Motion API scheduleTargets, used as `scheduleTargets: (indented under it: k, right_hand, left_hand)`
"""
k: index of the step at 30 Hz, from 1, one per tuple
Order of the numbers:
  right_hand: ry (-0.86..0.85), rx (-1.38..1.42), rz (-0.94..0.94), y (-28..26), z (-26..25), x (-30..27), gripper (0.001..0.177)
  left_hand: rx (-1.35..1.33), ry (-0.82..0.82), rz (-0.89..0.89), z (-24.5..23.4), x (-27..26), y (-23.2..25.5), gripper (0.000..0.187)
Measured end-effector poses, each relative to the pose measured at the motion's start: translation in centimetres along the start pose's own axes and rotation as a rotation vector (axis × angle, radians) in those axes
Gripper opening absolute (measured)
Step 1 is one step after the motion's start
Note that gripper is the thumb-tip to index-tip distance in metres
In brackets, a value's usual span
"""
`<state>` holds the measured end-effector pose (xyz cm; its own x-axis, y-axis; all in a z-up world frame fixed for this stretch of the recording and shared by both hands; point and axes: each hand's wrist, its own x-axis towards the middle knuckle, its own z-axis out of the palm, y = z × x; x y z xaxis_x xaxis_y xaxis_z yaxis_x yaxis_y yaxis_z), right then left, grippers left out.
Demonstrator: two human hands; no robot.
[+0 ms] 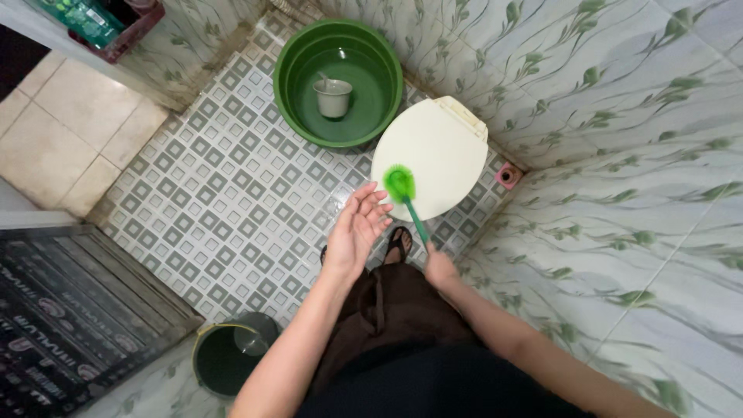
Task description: The person scrubs the closed toilet lid with a green toilet brush. They scoop water from a green basin using a metal cup and pour it onto the lid to rinse the brush and the surface.
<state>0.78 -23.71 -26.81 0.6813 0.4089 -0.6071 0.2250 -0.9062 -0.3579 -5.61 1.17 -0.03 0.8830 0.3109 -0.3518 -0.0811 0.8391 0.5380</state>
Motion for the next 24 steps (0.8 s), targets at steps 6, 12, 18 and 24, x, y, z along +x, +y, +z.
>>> scheduleTargets:
  k: [6,12,18,24]
  right_hand:
    - [0.335,0.173,-0.215,-5.2,-0.3,6.6,0.049]
    - [0.247,0.1,0.078,-10.5,-1.3,13.8,0.045]
    - [0.246,0.158,0.089,-8.0,7.4,0.2,0.055]
    - [0.135,0.138,0.301,-7.6,11.3,-7.3,0.06]
  left_hand:
    - [0.029,-0.027,-0.03,-1.9,-0.9,3.3,0.047]
    - [0.091,-0.05,-0.087,-4.2,-2.4,6.3,0.046]
    - [0.108,-0.079,-0.14,-6.1,-3.1,7.5,0.045]
    - [0.156,-0.108,-0.214,-6.9,-3.7,7.6,0.046]
